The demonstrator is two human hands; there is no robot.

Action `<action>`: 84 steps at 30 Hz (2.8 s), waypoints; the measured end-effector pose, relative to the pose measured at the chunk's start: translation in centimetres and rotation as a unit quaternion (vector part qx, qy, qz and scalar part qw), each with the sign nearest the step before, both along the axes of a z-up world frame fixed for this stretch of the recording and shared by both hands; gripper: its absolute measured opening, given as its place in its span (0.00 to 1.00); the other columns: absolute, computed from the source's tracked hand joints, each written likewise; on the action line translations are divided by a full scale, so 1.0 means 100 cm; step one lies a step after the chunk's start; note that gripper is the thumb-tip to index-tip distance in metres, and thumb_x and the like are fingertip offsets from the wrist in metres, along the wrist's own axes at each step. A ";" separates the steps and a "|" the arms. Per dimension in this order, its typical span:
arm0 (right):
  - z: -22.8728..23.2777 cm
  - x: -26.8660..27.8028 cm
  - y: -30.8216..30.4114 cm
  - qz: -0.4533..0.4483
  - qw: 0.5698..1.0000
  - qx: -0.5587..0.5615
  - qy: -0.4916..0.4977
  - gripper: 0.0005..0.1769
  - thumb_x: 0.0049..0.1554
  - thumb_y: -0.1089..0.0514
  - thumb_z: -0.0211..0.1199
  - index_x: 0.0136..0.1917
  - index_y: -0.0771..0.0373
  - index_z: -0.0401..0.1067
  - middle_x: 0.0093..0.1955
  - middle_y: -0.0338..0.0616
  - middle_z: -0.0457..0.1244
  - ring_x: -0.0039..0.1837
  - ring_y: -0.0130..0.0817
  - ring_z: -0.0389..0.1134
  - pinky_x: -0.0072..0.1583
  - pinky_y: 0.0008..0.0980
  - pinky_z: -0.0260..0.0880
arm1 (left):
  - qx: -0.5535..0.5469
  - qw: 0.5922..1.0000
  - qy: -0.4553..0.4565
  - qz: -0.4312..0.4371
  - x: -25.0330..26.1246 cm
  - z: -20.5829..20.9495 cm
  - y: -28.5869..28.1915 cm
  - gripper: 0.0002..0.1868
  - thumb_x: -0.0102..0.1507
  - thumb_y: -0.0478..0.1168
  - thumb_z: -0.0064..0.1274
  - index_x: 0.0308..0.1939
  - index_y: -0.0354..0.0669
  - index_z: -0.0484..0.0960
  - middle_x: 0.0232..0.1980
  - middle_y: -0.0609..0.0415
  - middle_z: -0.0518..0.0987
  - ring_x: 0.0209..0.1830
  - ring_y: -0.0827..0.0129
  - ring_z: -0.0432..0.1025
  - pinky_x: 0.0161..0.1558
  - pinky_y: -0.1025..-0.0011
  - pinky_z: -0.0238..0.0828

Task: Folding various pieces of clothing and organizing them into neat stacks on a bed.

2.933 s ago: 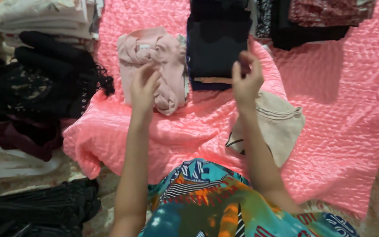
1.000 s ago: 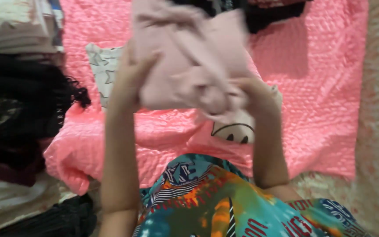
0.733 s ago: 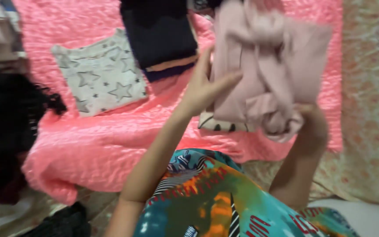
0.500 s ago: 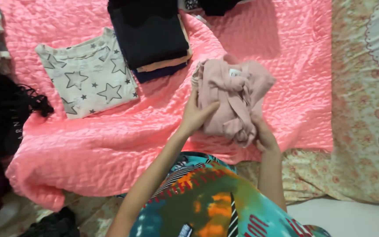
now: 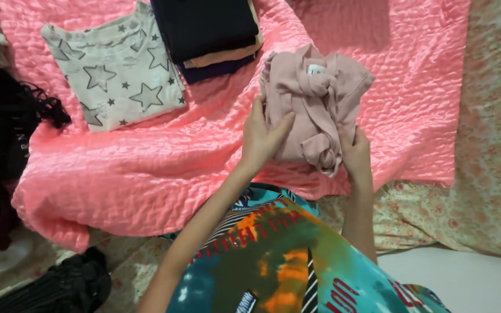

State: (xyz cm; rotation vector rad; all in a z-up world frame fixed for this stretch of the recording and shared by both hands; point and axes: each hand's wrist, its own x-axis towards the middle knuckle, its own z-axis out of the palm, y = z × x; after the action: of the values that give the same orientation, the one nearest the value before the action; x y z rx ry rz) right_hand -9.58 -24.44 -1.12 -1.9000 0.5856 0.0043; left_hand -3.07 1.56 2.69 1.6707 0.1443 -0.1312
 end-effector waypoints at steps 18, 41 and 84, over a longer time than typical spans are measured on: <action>0.015 0.026 -0.006 0.026 0.974 0.220 0.048 0.28 0.65 0.48 0.58 0.69 0.70 0.67 0.63 0.43 0.67 0.60 0.30 0.70 0.61 0.31 0.71 | -0.219 0.970 0.059 -0.088 0.024 -0.018 0.002 0.47 0.53 0.52 0.69 0.68 0.31 0.65 0.60 0.41 0.78 0.58 0.63 0.74 0.58 0.66 0.74; -0.131 0.223 0.355 0.332 0.921 0.019 -0.202 0.27 0.62 0.40 0.66 0.43 0.69 0.71 0.37 0.40 0.62 0.41 0.27 0.58 0.43 0.36 0.62 | 0.044 0.984 0.142 0.097 0.066 -0.067 0.378 0.29 0.67 0.58 0.53 0.62 0.41 0.76 0.42 0.48 0.79 0.30 0.60 0.68 0.31 0.56 0.64; 0.045 0.150 0.353 0.483 0.718 -0.125 -0.485 0.15 0.53 0.72 0.68 0.54 0.63 0.78 0.61 0.46 0.64 0.52 0.35 0.71 0.51 0.32 0.74 | 0.294 0.922 -0.223 0.117 0.034 -0.016 0.320 0.12 0.61 0.30 0.51 0.47 0.40 0.83 0.46 0.47 0.82 0.49 0.53 0.76 0.52 0.61 0.72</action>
State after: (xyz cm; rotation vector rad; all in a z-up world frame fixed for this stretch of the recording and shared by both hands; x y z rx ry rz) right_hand 5.42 10.84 3.41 -1.9229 -1.1934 -0.3896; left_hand 0.37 33.55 1.08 2.2174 0.0357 0.5235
